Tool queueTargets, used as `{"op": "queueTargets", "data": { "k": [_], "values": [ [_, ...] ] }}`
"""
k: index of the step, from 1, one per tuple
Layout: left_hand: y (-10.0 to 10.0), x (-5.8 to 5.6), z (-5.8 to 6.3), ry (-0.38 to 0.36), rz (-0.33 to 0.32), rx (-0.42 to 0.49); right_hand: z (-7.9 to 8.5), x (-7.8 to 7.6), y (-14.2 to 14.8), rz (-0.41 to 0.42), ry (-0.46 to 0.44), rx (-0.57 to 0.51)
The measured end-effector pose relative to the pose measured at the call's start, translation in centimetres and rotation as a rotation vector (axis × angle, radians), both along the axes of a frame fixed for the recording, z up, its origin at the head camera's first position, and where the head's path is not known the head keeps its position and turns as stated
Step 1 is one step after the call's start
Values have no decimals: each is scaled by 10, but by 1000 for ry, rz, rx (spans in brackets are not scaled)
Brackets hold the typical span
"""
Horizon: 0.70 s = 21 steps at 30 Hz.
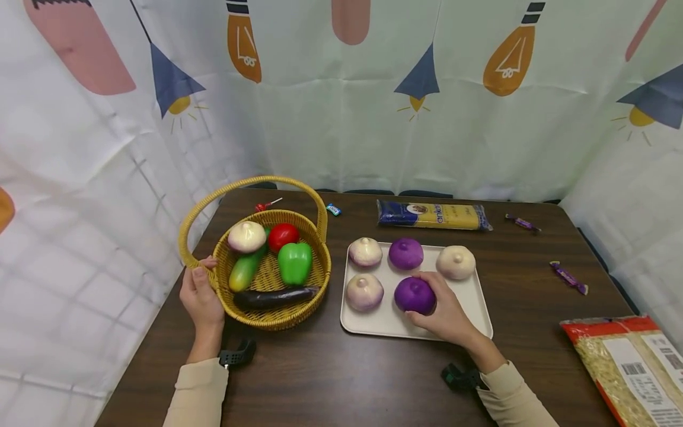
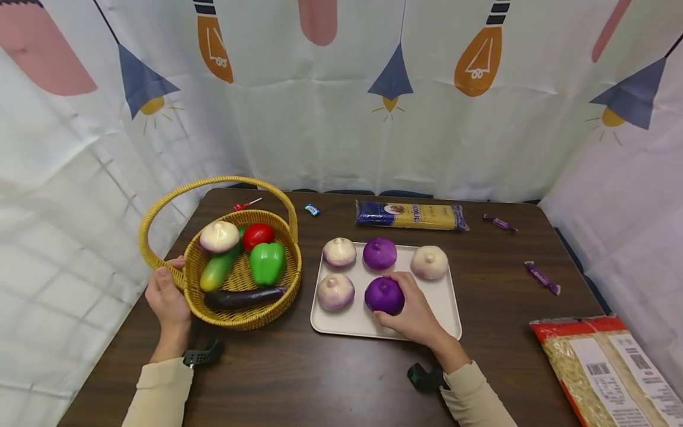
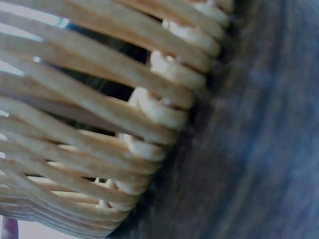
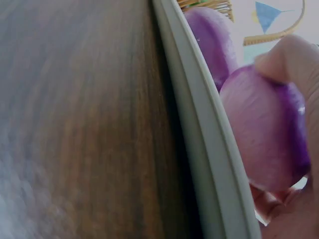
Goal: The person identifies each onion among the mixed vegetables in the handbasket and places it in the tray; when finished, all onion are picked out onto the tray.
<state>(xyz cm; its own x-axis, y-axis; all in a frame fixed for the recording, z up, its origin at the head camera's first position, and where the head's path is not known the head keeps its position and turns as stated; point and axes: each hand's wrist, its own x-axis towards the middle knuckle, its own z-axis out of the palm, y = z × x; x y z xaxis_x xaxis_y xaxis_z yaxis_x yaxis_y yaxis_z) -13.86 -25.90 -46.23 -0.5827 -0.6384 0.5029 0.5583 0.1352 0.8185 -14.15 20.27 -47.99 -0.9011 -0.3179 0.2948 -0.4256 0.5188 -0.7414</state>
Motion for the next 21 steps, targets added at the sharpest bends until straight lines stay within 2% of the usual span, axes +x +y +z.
{"op": "queueTargets", "data": {
  "k": [12,21],
  "values": [
    [-3,-3,-4,31,-4,10,-7,-2,2,51,11,27],
    [-1,-2,-1,-2,3,2,-2,-1,0,76,-89,2]
  ]
}}
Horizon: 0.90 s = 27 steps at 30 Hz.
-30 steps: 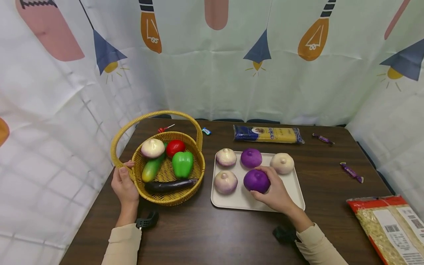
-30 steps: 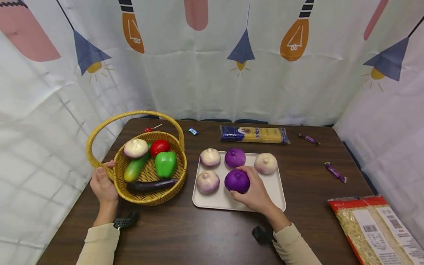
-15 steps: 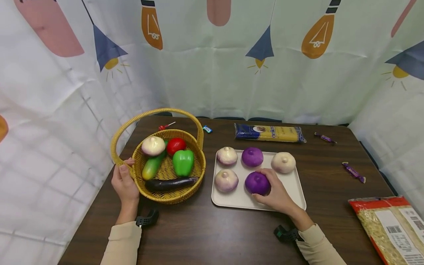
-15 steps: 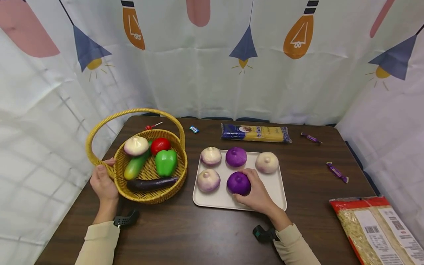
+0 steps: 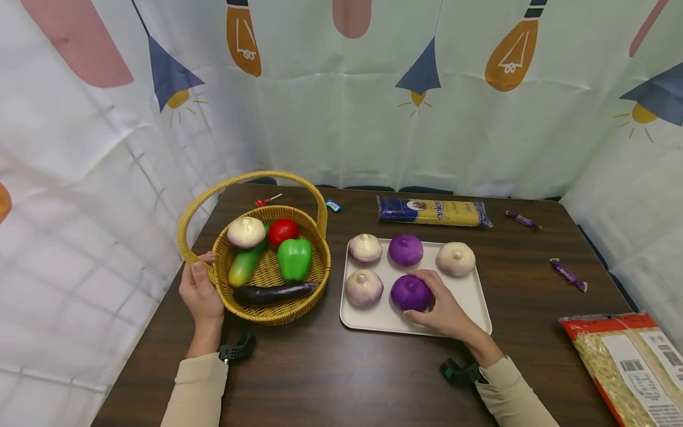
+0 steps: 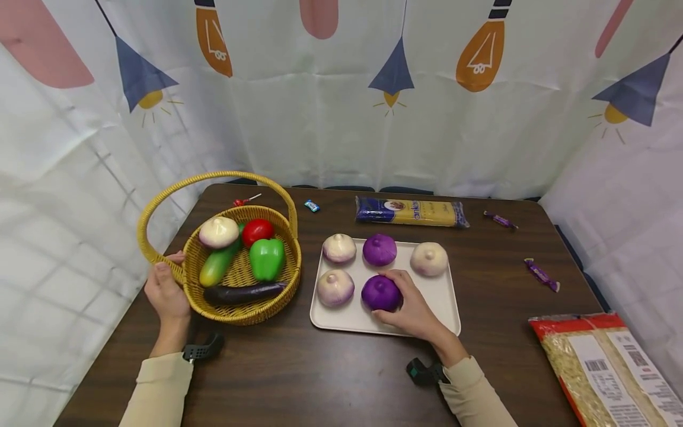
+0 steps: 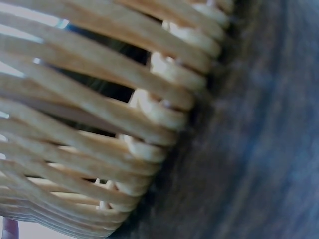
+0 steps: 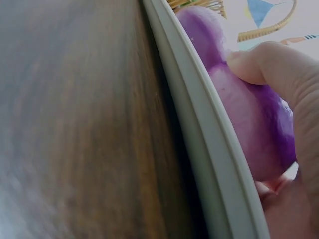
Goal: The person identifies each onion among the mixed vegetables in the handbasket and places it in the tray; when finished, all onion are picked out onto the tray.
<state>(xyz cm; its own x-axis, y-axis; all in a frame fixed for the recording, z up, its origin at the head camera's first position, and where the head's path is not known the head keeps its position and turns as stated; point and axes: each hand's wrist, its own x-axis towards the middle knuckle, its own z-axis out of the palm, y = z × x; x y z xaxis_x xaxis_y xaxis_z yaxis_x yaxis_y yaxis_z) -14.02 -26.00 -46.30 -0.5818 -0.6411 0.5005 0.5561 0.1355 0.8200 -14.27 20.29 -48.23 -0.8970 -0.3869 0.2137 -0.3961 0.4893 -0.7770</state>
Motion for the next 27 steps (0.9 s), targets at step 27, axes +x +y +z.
{"op": "queueTargets", "data": {
  "k": [27],
  "values": [
    [0,-1,-2,46,-8,8,110,16,-53,27,172,-119]
  ]
}}
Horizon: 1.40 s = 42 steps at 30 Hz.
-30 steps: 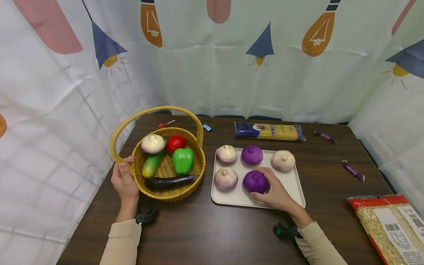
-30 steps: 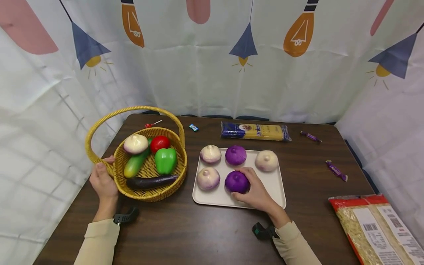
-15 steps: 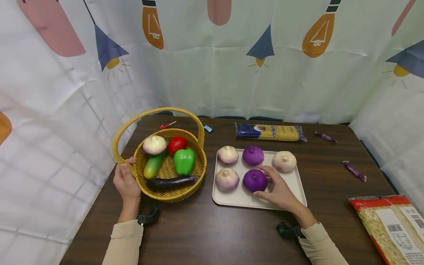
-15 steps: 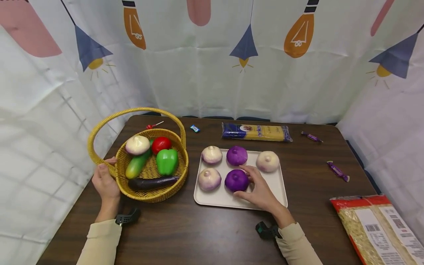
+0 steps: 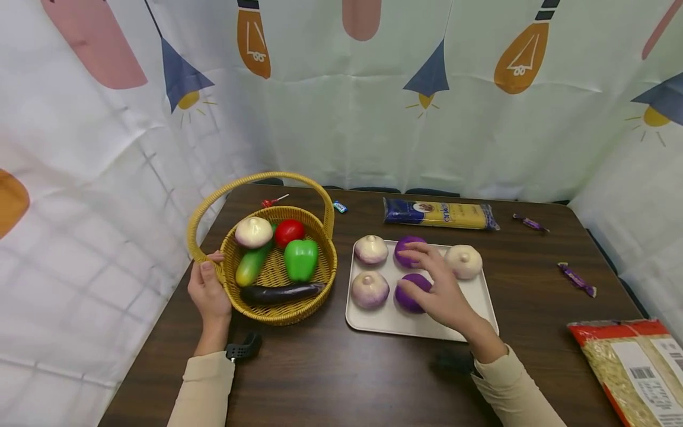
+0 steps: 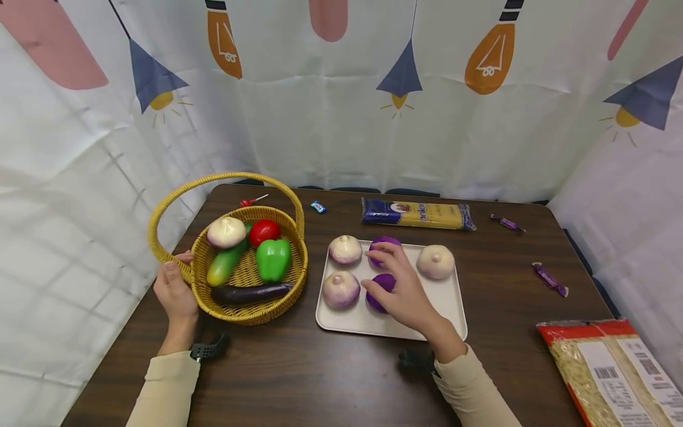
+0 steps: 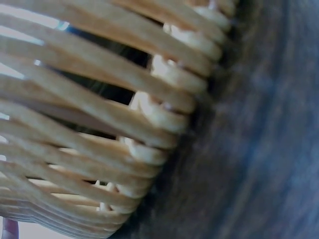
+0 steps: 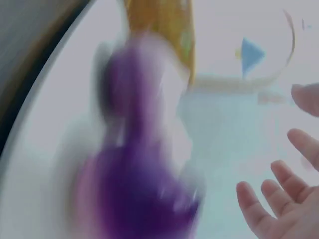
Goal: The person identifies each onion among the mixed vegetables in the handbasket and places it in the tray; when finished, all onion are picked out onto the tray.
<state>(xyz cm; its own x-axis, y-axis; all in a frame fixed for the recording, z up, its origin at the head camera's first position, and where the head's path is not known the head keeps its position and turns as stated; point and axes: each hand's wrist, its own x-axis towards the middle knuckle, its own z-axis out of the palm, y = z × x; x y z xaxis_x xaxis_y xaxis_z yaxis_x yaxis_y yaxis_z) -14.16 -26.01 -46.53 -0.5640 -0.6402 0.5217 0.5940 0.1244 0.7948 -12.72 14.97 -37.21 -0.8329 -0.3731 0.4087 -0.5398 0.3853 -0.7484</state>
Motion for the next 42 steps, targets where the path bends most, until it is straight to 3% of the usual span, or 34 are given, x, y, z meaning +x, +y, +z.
{"op": "queueTargets", "data": {
  "k": [3,6,8,12,17,23,31,36,42],
  "values": [
    [0,1,1,-11,17,-11,5,-8,-37,121,31,-36],
    [-1,4,1,-36,32,-23,0,-20,-75,225,14,15],
    [0,5,2,-45,27,-23,-4,-31,-98,282,-12,64],
    [9,10,14,-54,34,-37,4,-44,-142,344,-136,87],
    [21,17,29,-73,103,-95,9,-59,-185,294,-299,112],
    [22,19,32,-86,118,-121,13,-75,-220,206,-376,184],
    [22,20,31,-110,110,-123,0,-85,-254,120,-543,-41],
    [20,21,30,-105,103,-115,-12,-90,-270,76,-576,-94],
    [20,20,32,-94,96,-114,-22,-99,-284,37,-505,-16]
  ]
}}
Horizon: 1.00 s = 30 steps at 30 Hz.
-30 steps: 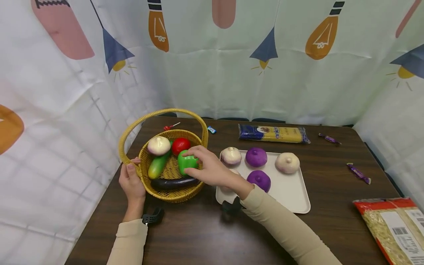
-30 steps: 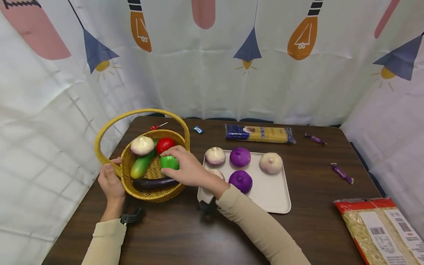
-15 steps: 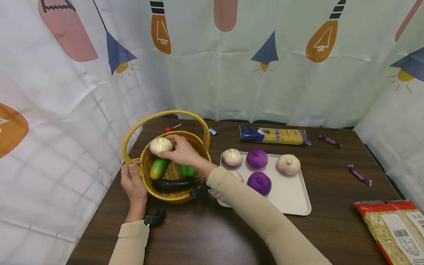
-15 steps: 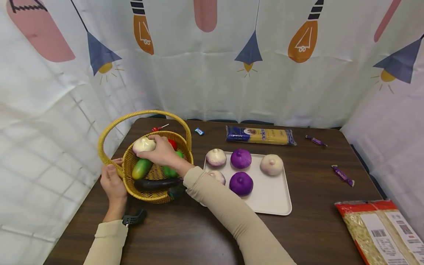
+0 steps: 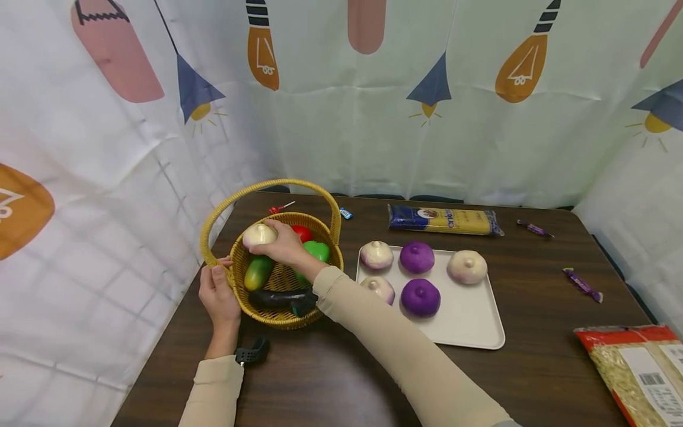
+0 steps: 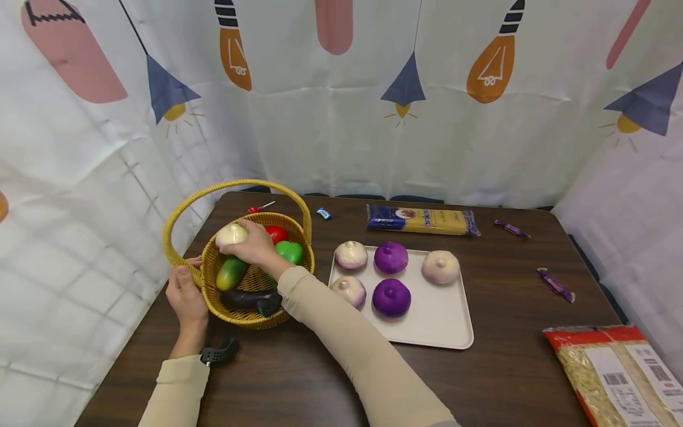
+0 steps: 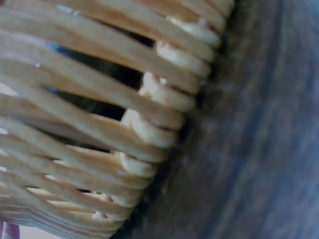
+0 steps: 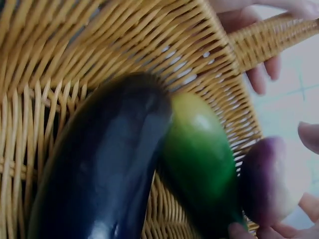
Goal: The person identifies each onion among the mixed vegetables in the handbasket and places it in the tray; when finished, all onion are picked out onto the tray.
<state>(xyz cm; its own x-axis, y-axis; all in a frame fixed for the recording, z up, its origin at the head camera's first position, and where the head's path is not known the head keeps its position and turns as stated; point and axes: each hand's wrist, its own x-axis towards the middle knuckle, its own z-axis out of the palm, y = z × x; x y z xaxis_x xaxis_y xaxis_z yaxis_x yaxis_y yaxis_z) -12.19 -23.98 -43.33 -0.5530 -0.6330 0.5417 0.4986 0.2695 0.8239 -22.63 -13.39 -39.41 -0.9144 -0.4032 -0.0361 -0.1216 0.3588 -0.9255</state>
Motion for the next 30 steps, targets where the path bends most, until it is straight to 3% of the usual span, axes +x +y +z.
{"op": "queueTargets", "data": {
  "k": [8,13,18,24,30],
  "values": [
    [1,-1,0,25,-8,19,-9,-7,-11,37,173,167],
    [0,-1,0,22,4,0,-8,-4,-11,45,192,228],
    [1,-1,0,28,12,-17,7,3,-1,94,178,180],
    [-1,-1,-1,20,21,-11,30,25,25,198,240,131],
    [-2,-3,-2,25,14,-6,27,51,65,188,318,26]
  ]
}}
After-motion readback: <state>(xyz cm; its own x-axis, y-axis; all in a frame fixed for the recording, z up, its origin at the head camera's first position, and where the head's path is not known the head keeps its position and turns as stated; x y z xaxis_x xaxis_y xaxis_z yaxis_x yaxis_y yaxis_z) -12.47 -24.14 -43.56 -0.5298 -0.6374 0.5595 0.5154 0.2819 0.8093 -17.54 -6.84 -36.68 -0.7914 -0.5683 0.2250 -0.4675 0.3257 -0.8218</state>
